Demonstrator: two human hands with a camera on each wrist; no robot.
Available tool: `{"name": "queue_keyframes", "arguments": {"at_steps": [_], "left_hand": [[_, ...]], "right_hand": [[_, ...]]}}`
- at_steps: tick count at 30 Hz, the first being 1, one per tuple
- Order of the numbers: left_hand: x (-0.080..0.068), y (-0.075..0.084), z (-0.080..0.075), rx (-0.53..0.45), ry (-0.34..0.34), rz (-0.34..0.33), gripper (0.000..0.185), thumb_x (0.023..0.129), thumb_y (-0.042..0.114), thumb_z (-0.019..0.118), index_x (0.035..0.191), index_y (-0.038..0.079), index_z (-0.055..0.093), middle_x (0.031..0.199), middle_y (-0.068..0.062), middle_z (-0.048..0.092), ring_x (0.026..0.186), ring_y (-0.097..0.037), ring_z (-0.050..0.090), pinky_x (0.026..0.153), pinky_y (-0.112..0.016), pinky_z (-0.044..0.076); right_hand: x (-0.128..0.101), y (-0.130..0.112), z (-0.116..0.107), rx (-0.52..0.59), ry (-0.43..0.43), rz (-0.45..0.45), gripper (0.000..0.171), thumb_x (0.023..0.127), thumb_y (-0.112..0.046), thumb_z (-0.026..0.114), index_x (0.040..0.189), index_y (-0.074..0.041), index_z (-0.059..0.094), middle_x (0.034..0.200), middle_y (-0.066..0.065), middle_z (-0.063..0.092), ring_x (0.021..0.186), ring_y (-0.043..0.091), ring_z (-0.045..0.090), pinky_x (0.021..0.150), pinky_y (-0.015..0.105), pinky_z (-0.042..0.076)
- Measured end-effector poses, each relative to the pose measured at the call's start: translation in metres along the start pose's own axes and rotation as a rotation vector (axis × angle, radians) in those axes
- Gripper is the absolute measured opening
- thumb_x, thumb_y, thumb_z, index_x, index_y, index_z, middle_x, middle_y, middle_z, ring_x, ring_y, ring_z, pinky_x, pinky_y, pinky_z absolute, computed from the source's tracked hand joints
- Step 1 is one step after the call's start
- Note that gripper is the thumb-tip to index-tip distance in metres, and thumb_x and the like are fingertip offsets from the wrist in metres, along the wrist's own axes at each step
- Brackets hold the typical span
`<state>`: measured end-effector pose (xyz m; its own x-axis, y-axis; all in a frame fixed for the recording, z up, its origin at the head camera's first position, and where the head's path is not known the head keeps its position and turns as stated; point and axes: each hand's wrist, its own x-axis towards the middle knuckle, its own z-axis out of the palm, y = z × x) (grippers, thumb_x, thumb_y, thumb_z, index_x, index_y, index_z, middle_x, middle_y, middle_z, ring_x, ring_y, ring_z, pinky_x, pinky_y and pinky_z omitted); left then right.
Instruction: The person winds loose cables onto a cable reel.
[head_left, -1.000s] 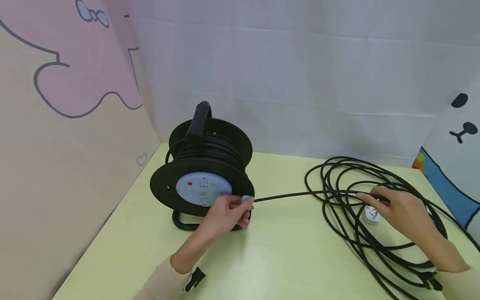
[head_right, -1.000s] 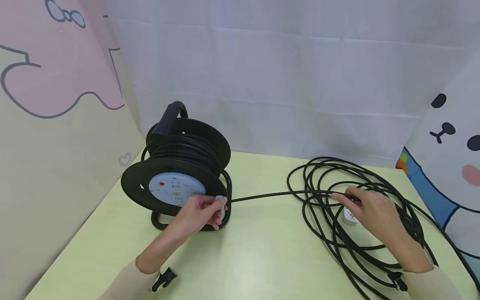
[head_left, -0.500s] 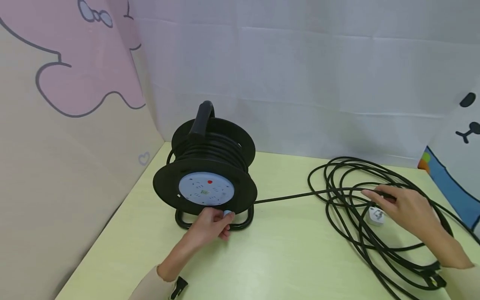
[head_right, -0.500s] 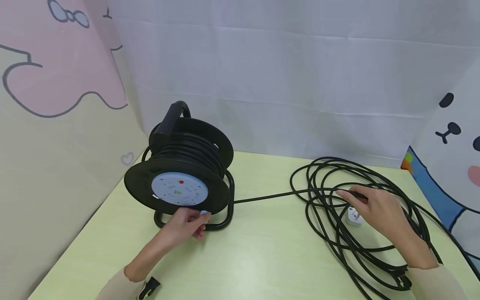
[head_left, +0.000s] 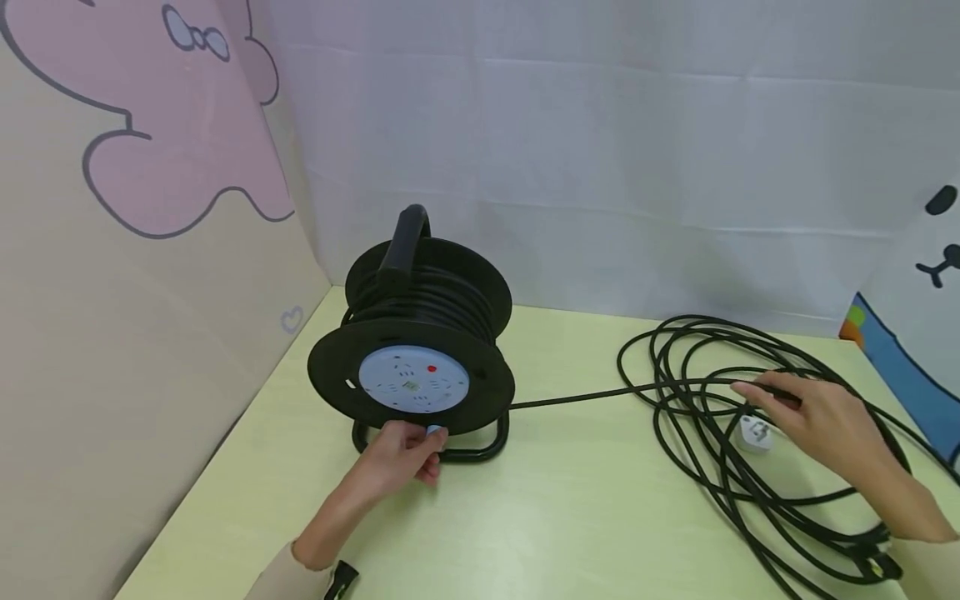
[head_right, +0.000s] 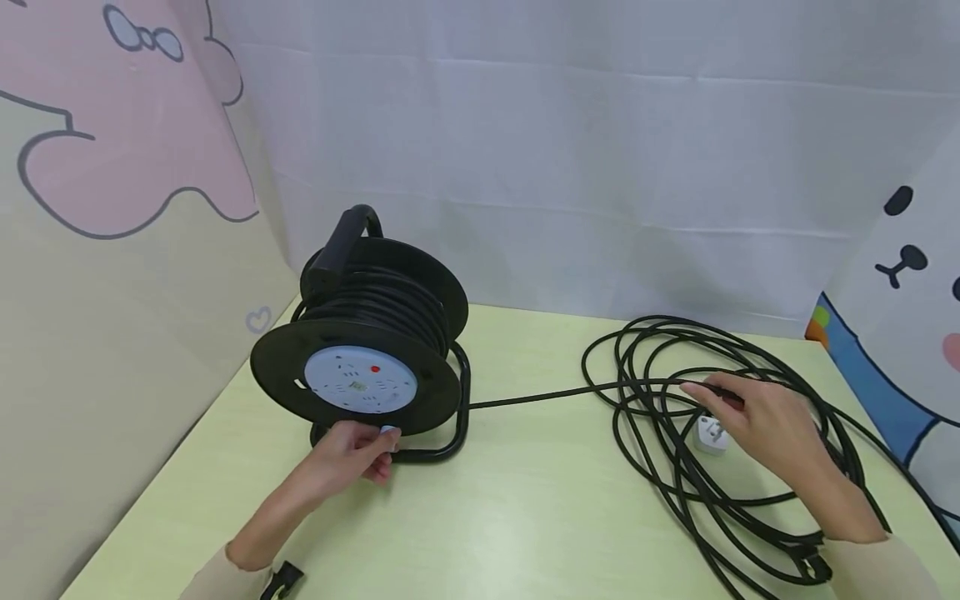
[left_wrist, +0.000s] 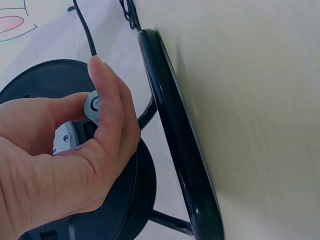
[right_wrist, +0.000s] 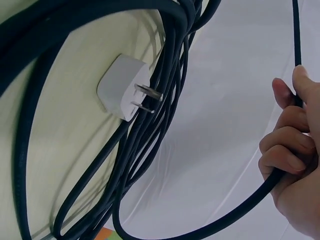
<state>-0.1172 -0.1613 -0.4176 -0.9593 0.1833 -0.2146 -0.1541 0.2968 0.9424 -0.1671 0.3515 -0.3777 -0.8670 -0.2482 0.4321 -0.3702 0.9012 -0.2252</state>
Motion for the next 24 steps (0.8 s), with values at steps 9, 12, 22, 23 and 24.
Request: {"name": "queue_keyframes", "arguments": {"at_steps": [9,12,22,23,24], "left_hand": [[-0.002,-0.006,-0.006,-0.039,0.017,0.001,0.034,0.106,0.017,0.06,0.096,-0.015,0.065,0.073,-0.009,0.067,0.063,-0.016,0.068,0.067,-0.038,0.064],[-0.003,-0.008,-0.007,-0.055,0.015,0.003,0.033,0.106,0.015,0.059,0.095,-0.015,0.065,0.072,-0.009,0.067,0.062,-0.015,0.068,0.067,-0.038,0.064],[-0.005,-0.009,-0.014,-0.101,0.01,-0.03,0.034,0.106,0.015,0.057,0.098,-0.017,0.063,0.074,-0.007,0.064,0.063,-0.013,0.067,0.069,-0.035,0.064],[-0.006,-0.01,-0.016,-0.099,0.018,-0.039,0.034,0.106,0.015,0.057,0.099,-0.017,0.063,0.075,-0.007,0.064,0.063,-0.013,0.067,0.069,-0.035,0.064],[-0.006,-0.01,-0.017,-0.099,0.026,-0.047,0.034,0.106,0.015,0.057,0.1,-0.017,0.063,0.075,-0.007,0.064,0.064,-0.013,0.067,0.069,-0.034,0.064]], "right_hand": [[0.002,-0.005,-0.005,-0.003,-0.025,0.023,0.038,0.098,-0.034,0.072,0.106,0.003,0.074,0.054,-0.008,0.039,0.048,0.007,0.031,0.047,0.026,0.023],[0.002,-0.005,-0.004,0.004,-0.036,0.03,0.036,0.098,-0.033,0.072,0.106,0.002,0.074,0.054,-0.008,0.039,0.048,0.006,0.031,0.047,0.026,0.023],[0.002,-0.005,0.004,0.104,-0.037,0.051,0.023,0.095,-0.027,0.076,0.096,-0.004,0.075,0.058,-0.008,0.043,0.05,0.005,0.034,0.047,0.026,0.023],[0.003,-0.006,0.005,0.118,-0.036,0.047,0.019,0.094,-0.025,0.077,0.093,-0.007,0.074,0.058,-0.008,0.043,0.05,0.005,0.034,0.047,0.026,0.023],[0.003,-0.007,0.007,0.13,-0.039,0.045,0.016,0.093,-0.024,0.078,0.09,-0.009,0.073,0.059,-0.008,0.044,0.05,0.004,0.035,0.048,0.025,0.024]]}}
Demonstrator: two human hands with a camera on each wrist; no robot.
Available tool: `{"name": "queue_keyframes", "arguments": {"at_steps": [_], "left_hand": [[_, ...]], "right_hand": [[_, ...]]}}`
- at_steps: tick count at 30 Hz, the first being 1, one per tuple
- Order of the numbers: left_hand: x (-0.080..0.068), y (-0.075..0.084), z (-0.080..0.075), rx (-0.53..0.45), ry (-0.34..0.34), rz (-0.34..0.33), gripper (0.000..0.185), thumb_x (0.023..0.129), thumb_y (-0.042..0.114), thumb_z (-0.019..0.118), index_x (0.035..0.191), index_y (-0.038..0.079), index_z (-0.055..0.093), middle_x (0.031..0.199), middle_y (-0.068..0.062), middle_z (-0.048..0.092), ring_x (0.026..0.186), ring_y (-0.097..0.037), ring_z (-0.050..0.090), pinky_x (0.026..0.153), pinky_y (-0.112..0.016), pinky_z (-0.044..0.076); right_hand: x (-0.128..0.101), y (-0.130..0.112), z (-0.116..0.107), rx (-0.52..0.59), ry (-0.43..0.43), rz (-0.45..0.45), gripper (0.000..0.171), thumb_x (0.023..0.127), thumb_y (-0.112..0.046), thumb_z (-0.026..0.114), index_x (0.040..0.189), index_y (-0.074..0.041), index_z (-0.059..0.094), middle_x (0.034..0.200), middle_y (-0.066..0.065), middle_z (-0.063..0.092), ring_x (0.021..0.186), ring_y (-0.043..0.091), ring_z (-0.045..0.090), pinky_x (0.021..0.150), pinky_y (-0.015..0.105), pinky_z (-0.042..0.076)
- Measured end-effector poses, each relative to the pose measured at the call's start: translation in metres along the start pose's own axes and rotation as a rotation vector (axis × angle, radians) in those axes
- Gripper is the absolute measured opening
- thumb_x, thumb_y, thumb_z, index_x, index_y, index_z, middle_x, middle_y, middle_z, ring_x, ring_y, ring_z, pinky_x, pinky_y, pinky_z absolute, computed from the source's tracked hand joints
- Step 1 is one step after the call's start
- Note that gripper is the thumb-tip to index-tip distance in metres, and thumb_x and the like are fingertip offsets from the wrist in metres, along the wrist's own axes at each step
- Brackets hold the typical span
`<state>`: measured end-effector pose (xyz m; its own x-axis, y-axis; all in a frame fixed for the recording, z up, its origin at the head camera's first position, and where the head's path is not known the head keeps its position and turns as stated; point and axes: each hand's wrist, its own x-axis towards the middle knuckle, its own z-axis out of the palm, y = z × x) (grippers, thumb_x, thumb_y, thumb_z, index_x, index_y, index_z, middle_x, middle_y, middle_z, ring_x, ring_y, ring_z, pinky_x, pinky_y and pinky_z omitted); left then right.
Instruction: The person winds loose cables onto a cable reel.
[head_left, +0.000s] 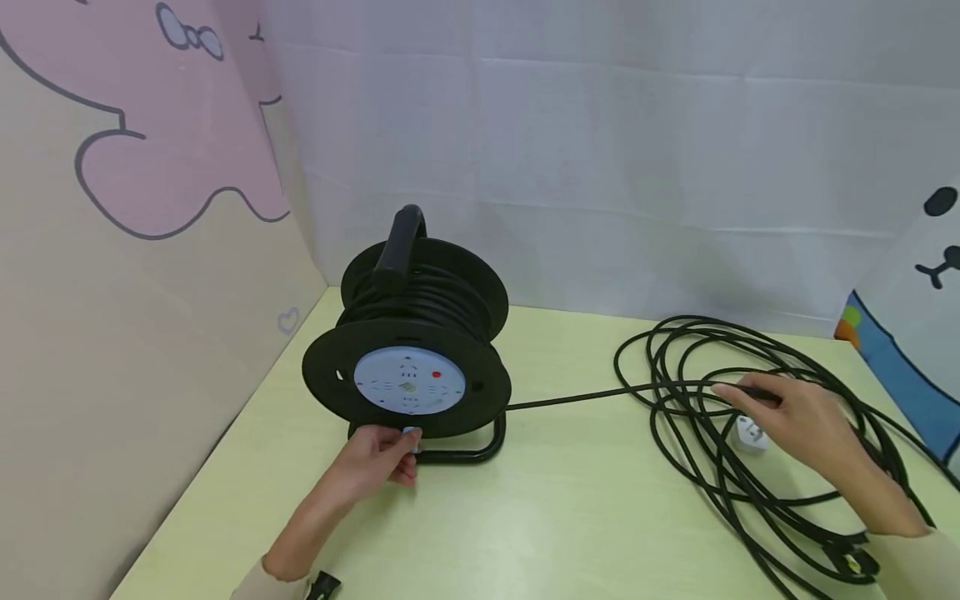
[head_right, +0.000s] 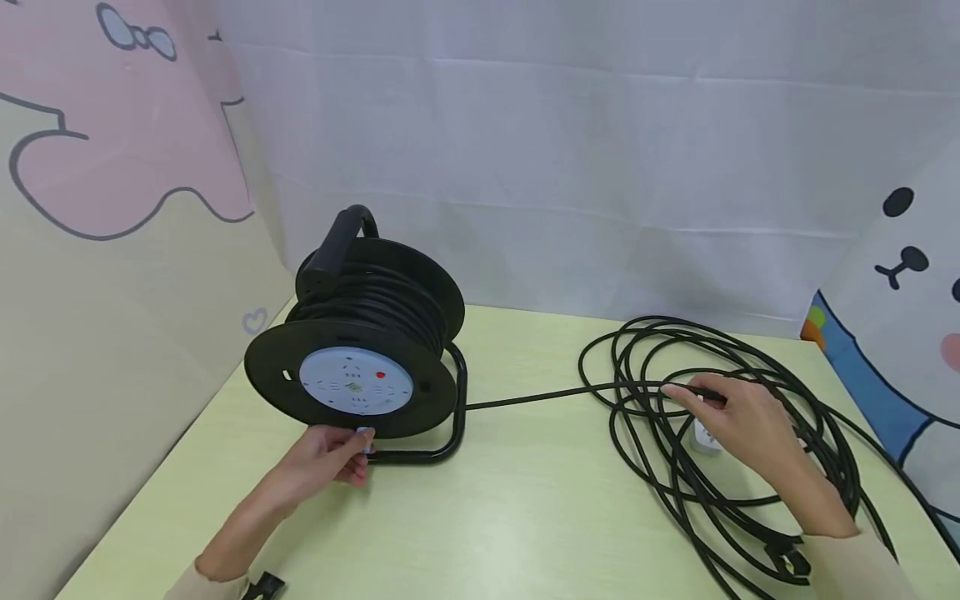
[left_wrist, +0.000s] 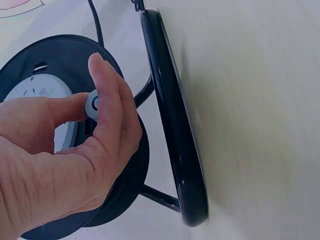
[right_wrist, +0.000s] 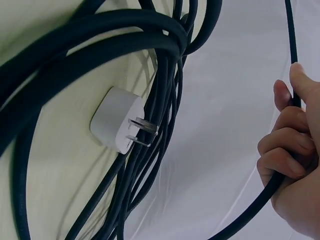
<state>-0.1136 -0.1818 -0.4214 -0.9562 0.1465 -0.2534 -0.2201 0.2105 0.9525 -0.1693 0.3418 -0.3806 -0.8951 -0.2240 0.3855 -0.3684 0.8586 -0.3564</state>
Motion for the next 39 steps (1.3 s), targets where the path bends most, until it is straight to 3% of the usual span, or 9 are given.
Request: {"name": "queue_keyframes", "arguments": {"at_steps": [8,18,25,33,39], "left_hand": [[-0.003,-0.004,-0.013,0.016,0.047,-0.03,0.039,0.107,0.022,0.058,0.105,-0.017,0.063,0.081,-0.009,0.063,0.067,-0.015,0.068,0.069,-0.032,0.063],[-0.013,0.0,-0.032,0.063,0.16,-0.052,0.039,0.107,0.021,0.058,0.105,-0.016,0.066,0.084,-0.013,0.065,0.07,-0.018,0.07,0.068,-0.029,0.063],[-0.018,0.004,-0.046,0.037,0.215,-0.053,0.041,0.106,0.024,0.06,0.106,-0.016,0.066,0.085,-0.011,0.066,0.07,-0.019,0.071,0.069,-0.028,0.063],[-0.029,0.016,-0.066,-0.003,0.216,-0.025,0.045,0.106,0.03,0.06,0.11,-0.015,0.065,0.084,-0.008,0.067,0.073,-0.019,0.07,0.074,-0.027,0.062],[-0.036,0.032,-0.077,-0.032,0.244,0.02,0.04,0.105,0.032,0.062,0.1,-0.006,0.07,0.084,-0.003,0.069,0.072,-0.014,0.067,0.074,-0.025,0.061]], "right_hand": [[0.003,-0.005,0.002,0.004,-0.038,0.006,0.02,0.093,-0.03,0.079,0.083,-0.015,0.07,0.059,-0.009,0.044,0.051,0.005,0.036,0.048,0.025,0.026],[0.0,0.003,-0.007,0.001,-0.051,0.041,0.027,0.095,-0.03,0.077,0.075,-0.015,0.064,0.058,-0.007,0.042,0.051,0.007,0.035,0.052,0.027,0.024],[-0.001,0.004,-0.005,-0.036,-0.027,-0.007,0.028,0.092,-0.03,0.079,0.073,-0.018,0.063,0.058,-0.01,0.04,0.05,0.004,0.033,0.049,0.026,0.023],[-0.004,0.005,-0.008,-0.048,-0.023,-0.038,0.032,0.091,-0.029,0.081,0.07,-0.021,0.058,0.056,-0.012,0.036,0.05,0.003,0.031,0.049,0.025,0.023],[-0.005,0.005,-0.011,-0.063,-0.027,-0.03,0.033,0.09,-0.031,0.081,0.069,-0.021,0.057,0.056,-0.012,0.035,0.05,0.003,0.03,0.049,0.025,0.022]]}}
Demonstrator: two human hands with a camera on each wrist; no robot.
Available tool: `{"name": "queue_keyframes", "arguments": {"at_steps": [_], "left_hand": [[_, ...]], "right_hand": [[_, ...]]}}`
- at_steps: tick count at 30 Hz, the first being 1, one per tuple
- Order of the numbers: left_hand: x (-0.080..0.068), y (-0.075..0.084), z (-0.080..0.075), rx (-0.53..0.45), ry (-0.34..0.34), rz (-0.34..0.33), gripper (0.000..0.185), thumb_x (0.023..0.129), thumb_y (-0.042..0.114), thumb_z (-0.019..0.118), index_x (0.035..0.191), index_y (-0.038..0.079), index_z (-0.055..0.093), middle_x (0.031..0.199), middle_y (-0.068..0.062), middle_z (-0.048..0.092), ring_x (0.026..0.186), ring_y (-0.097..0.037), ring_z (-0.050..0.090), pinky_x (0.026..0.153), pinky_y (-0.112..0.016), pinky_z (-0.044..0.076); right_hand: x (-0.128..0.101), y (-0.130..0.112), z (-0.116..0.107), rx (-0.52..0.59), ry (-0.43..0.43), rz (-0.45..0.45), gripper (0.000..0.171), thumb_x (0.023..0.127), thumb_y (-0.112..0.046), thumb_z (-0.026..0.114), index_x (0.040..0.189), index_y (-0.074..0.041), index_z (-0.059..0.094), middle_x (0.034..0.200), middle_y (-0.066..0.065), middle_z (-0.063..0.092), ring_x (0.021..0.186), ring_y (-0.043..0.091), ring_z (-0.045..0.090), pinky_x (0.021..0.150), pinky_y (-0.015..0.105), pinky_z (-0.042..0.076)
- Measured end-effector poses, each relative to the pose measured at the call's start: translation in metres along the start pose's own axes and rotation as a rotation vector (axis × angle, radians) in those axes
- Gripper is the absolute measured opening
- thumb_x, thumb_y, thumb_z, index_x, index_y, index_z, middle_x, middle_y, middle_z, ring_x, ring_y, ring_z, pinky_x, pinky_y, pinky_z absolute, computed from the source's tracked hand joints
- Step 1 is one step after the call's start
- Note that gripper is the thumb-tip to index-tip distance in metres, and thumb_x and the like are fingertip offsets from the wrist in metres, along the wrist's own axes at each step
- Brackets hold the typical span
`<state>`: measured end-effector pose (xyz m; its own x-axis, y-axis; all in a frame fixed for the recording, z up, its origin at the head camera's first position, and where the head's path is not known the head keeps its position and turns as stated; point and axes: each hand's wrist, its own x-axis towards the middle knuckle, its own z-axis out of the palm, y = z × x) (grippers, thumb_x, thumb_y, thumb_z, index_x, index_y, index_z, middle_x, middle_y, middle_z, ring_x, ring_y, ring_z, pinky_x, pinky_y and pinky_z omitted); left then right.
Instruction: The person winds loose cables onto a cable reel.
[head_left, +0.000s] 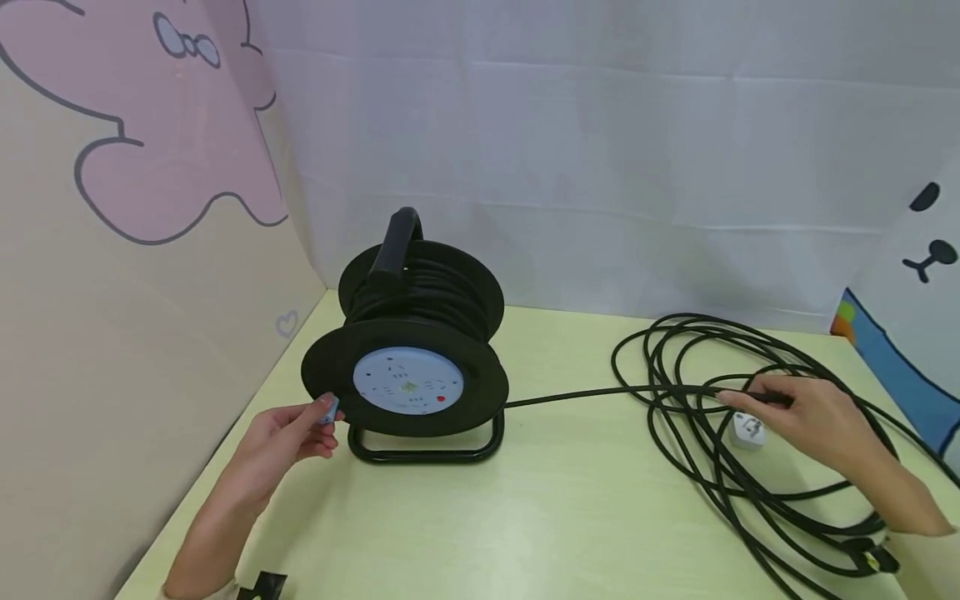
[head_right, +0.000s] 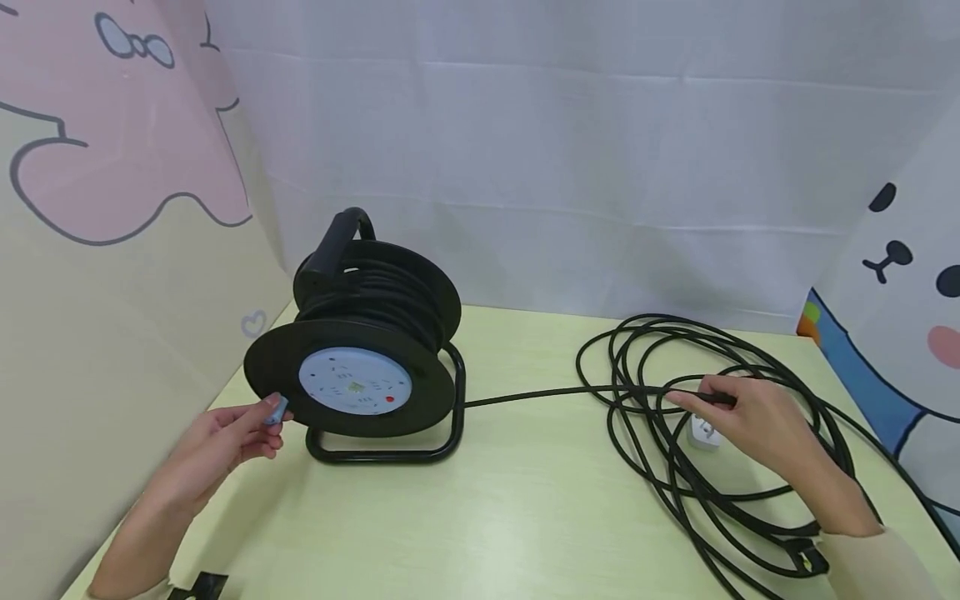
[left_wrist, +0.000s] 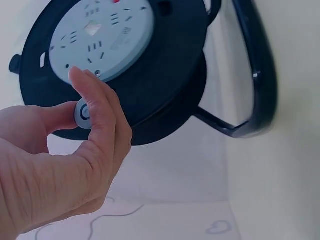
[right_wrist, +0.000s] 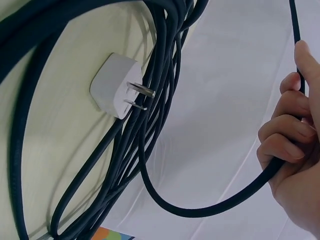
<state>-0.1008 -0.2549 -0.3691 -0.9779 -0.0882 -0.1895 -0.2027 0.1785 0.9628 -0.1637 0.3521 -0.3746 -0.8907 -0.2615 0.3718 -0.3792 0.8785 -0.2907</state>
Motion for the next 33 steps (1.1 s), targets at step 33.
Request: {"name": "queue_keyframes", "arguments": {"at_steps": [33], "left_hand": [[-0.014,0.079,0.034,-0.221,0.053,0.14,0.041,0.101,0.037,0.067,0.099,-0.004,0.072,0.088,-0.006,0.07,0.067,-0.013,0.063,0.066,-0.022,0.059]], "right_hand": [[0.004,-0.005,0.01,-0.077,-0.128,-0.045,0.038,0.086,-0.043,0.082,0.069,-0.027,0.053,0.054,-0.015,0.035,0.048,0.002,0.03,0.048,0.023,0.021]]}}
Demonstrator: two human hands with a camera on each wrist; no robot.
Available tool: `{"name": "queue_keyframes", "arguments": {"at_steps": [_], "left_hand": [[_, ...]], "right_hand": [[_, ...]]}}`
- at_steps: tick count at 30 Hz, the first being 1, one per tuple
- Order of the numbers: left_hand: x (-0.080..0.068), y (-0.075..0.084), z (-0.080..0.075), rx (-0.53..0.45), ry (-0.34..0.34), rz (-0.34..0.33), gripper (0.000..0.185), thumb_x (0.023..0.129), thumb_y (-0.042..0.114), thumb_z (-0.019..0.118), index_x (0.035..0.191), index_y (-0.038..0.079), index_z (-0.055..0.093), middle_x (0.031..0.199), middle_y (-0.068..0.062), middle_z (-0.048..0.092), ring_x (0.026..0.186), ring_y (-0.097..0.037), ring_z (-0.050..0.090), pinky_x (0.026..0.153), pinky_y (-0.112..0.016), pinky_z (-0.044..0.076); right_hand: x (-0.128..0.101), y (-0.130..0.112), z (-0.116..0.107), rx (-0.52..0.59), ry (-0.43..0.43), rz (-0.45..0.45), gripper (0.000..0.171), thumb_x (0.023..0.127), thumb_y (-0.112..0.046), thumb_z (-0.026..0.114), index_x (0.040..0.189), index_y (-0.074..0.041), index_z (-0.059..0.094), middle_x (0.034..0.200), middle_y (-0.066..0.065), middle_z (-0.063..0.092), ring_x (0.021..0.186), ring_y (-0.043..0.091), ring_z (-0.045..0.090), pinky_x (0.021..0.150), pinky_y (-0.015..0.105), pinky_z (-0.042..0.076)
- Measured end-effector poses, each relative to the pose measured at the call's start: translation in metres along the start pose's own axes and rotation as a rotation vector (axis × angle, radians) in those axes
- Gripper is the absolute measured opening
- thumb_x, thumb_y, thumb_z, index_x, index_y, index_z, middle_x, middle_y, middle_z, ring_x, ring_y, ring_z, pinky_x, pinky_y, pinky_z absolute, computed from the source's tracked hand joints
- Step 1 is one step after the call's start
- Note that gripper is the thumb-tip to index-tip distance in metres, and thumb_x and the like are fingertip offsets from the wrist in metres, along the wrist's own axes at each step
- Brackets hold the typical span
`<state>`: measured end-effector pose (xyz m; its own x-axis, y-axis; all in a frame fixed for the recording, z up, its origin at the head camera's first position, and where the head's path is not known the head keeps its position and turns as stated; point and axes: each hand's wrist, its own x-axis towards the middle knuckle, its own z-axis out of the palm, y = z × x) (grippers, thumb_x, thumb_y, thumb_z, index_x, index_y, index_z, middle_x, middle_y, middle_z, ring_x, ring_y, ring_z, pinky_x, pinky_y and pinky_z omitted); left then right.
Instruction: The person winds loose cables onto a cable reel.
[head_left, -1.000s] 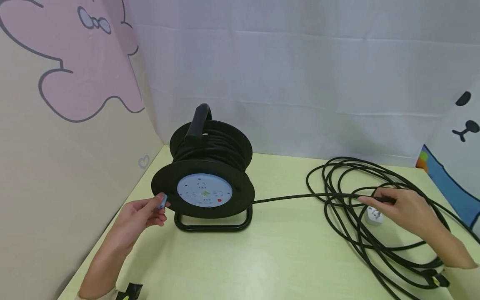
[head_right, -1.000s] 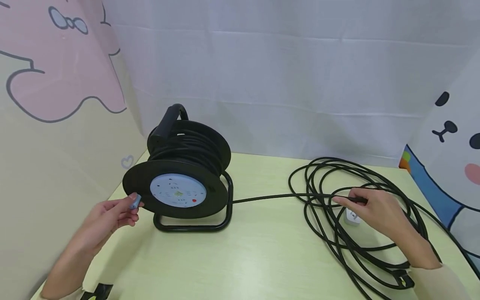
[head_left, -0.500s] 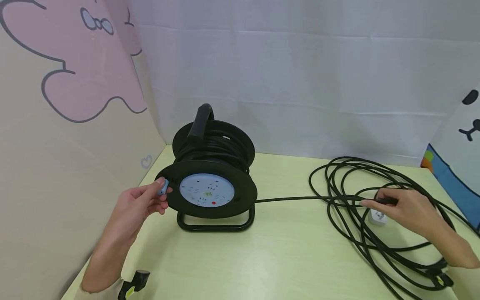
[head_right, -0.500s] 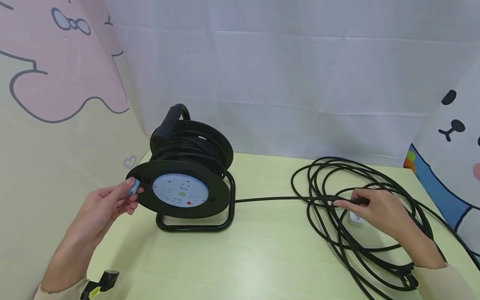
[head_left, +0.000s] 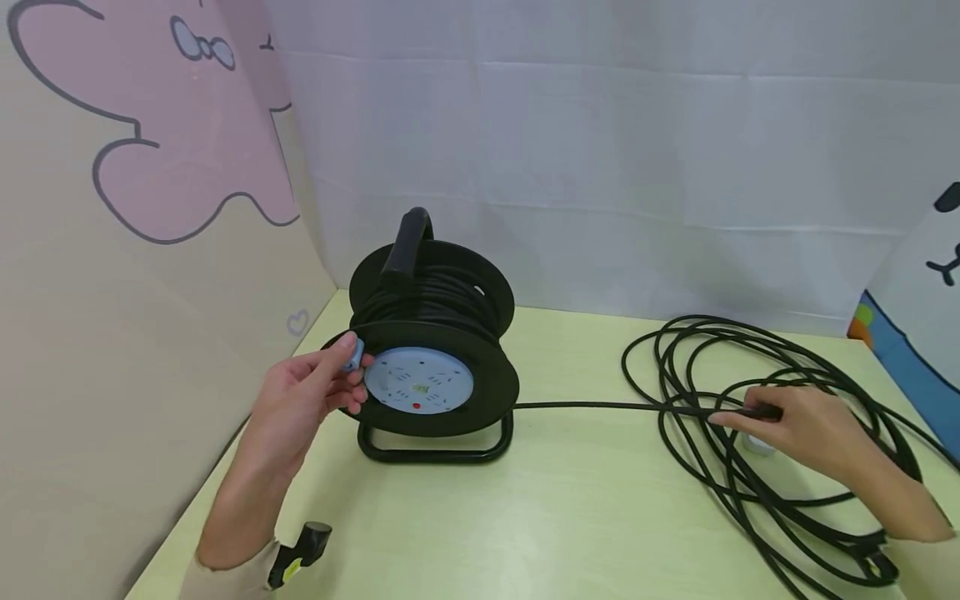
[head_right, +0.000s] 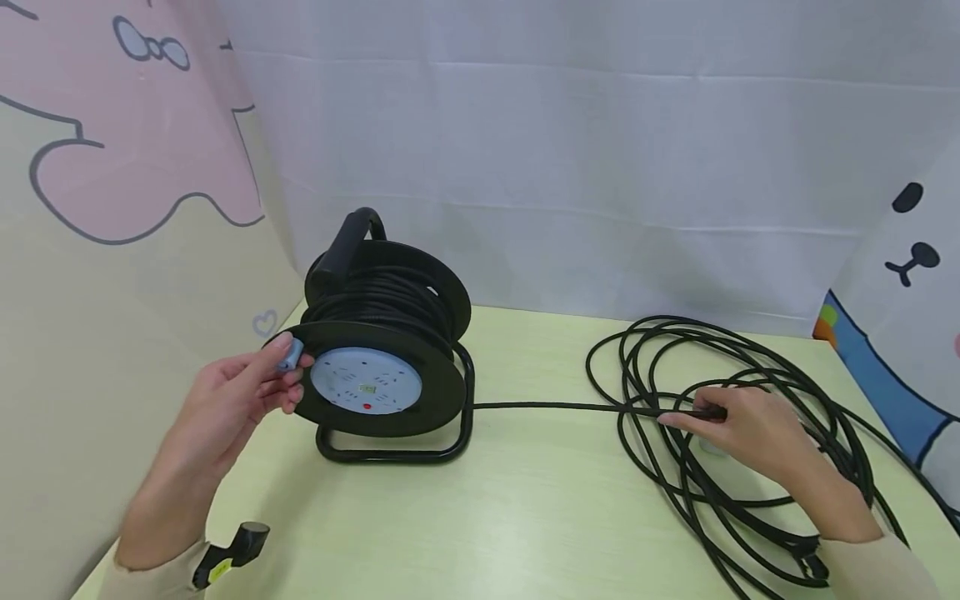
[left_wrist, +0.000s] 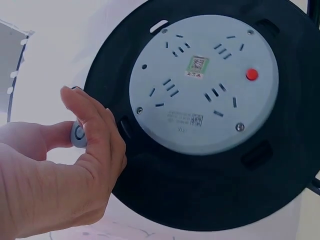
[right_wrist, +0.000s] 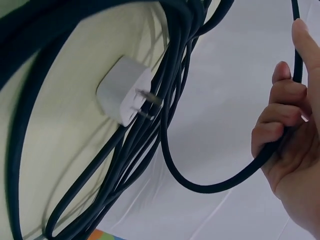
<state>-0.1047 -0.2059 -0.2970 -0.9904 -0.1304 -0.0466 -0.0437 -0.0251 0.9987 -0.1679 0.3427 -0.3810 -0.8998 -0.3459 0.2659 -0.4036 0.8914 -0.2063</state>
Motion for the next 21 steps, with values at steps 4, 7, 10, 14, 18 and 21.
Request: {"name": "queue_keyframes", "arguments": {"at_steps": [4,7,10,14,18,21], "left_hand": [[-0.002,0.004,0.011,0.051,0.014,0.036,0.047,0.103,0.036,0.065,0.107,-0.011,0.07,0.08,-0.006,0.068,0.065,-0.014,0.064,0.066,-0.024,0.06],[-0.002,0.006,0.017,0.081,0.003,0.064,0.05,0.104,0.036,0.063,0.109,-0.014,0.068,0.076,-0.005,0.066,0.064,-0.014,0.063,0.066,-0.024,0.06],[-0.003,0.007,0.022,0.101,-0.015,0.09,0.051,0.104,0.036,0.062,0.108,-0.014,0.067,0.074,-0.005,0.064,0.063,-0.014,0.062,0.066,-0.025,0.06],[-0.003,0.006,0.03,0.11,-0.031,0.117,0.049,0.105,0.036,0.062,0.105,-0.013,0.068,0.073,-0.006,0.062,0.062,-0.016,0.061,0.066,-0.027,0.061],[-0.002,0.006,0.038,0.12,-0.042,0.133,0.048,0.105,0.035,0.061,0.102,-0.012,0.069,0.071,-0.007,0.063,0.059,-0.017,0.062,0.066,-0.028,0.061],[-0.001,0.006,0.043,0.123,-0.047,0.142,0.046,0.105,0.035,0.061,0.101,-0.01,0.071,0.072,-0.009,0.064,0.059,-0.018,0.062,0.066,-0.029,0.061]], "right_hand": [[0.003,-0.009,0.005,0.016,0.001,-0.023,0.039,0.086,-0.042,0.083,0.068,-0.028,0.052,0.055,-0.015,0.034,0.048,0.002,0.029,0.05,0.022,0.021],[0.004,-0.015,0.007,0.028,-0.008,-0.029,0.036,0.087,-0.042,0.082,0.069,-0.029,0.054,0.055,-0.016,0.034,0.048,0.001,0.029,0.049,0.022,0.021],[0.006,-0.02,0.009,0.044,-0.013,-0.045,0.035,0.088,-0.041,0.081,0.069,-0.029,0.054,0.056,-0.017,0.034,0.048,0.0,0.028,0.048,0.021,0.021],[0.008,-0.026,0.013,0.08,-0.004,-0.079,0.037,0.089,-0.036,0.081,0.069,-0.029,0.051,0.056,-0.018,0.033,0.049,-0.001,0.027,0.049,0.021,0.023],[0.01,-0.031,0.016,0.11,-0.013,-0.1,0.039,0.09,-0.033,0.081,0.069,-0.028,0.048,0.057,-0.018,0.031,0.05,-0.002,0.027,0.05,0.021,0.023],[0.013,-0.036,0.019,0.129,-0.011,-0.12,0.042,0.09,-0.032,0.081,0.068,-0.027,0.045,0.058,-0.018,0.028,0.05,-0.002,0.025,0.05,0.02,0.023]]}}
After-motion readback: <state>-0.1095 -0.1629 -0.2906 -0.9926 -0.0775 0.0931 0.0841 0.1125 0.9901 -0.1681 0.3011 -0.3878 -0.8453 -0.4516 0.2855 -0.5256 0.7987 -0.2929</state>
